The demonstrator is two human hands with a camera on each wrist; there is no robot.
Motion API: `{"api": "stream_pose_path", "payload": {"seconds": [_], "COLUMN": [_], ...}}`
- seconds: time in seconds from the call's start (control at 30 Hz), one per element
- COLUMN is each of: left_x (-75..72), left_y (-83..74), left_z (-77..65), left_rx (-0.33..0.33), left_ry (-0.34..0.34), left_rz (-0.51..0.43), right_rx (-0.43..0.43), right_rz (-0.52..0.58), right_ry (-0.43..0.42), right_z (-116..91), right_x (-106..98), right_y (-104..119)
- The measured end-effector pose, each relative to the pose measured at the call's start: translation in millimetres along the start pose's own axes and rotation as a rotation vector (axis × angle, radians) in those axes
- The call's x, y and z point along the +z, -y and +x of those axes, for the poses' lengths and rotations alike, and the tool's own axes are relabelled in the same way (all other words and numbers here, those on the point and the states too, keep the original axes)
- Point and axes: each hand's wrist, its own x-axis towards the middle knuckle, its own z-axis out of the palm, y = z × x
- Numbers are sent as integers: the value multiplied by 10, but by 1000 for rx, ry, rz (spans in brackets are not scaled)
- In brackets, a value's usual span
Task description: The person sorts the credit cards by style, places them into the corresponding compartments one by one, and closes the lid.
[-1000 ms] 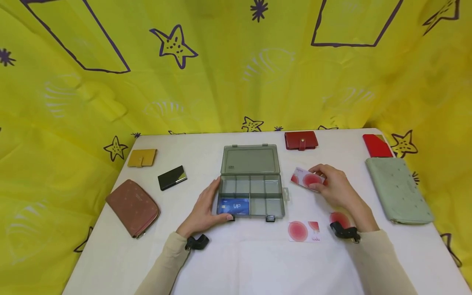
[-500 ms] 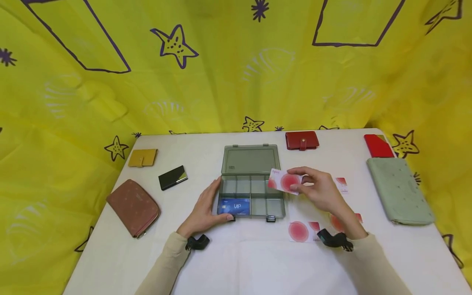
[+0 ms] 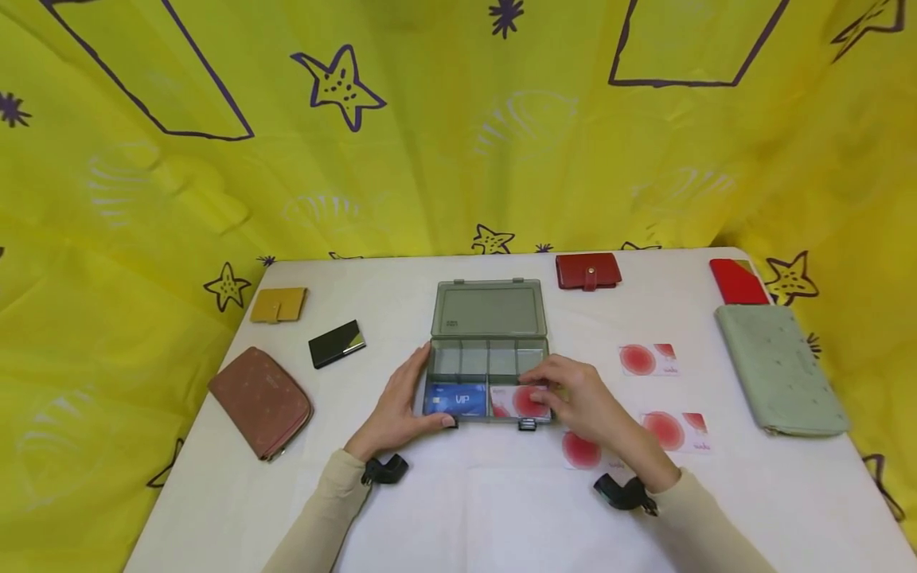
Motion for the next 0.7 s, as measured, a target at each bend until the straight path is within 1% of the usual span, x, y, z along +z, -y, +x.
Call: {"api": "stream_pose_path", "payload": {"seconds": [0.1,0.2,0.27,0.3,0.4,0.5,0.6,0.7], "left_x": [3,6,9,11,13,15,14,14], "left_y": [20,30,28,26,25,27,29,29], "left_z": [-5,-4,4,5,5,2,2,-6], "left_rx": [-2,-1,5,7,14,13,13,7], "left_ry": [-2,-3,-5,-6,-8,-3,-3,0], "left_rz": [8,13,12,12,10,9,11,12], "right_rx": [-73,-126,-134,-124,-54,63,186,309], "right_rz": [-100,-140,-151,-157,-183,-228,-286,-321], "right_ry": [2,-25,-47,-56,-77,-70,-26,69], "right_z": [-15,-16,-7,-2,9,-4,-38,-106], "right_x": [70,103,67,30,-166,-468,-808,-1084], "right_y": [3,-12,-30,-38,-83,-171,-345,-584]}}
